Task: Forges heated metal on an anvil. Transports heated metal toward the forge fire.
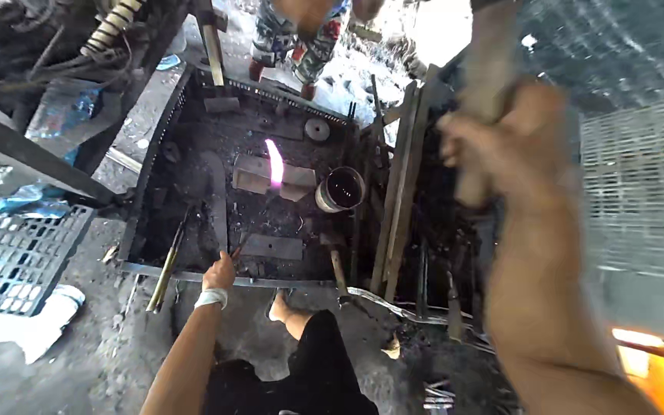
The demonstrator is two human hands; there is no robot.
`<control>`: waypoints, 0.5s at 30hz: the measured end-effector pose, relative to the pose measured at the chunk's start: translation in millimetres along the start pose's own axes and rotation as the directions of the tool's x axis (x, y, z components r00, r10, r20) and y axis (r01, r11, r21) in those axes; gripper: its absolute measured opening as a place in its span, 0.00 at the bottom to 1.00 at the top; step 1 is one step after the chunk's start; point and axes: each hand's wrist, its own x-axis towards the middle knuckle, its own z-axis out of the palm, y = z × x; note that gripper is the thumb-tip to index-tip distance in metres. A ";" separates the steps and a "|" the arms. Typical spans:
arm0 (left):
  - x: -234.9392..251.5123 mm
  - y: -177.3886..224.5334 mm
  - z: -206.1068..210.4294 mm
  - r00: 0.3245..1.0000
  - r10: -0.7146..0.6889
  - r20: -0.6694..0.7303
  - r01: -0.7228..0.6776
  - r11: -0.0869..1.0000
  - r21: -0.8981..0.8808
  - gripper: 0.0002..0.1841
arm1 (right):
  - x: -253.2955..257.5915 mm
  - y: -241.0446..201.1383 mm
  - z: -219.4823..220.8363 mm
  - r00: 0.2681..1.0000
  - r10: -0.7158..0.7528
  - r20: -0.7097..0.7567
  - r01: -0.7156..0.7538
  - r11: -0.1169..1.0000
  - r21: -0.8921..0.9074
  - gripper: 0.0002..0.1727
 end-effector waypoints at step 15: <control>-10.3 17.6 4.9 0.998 -0.033 0.062 0.038 0.996 -0.087 0.26 | 11.7 122.5 312.0 0.648 0.481 0.590 -0.707 0.668 0.232 0.12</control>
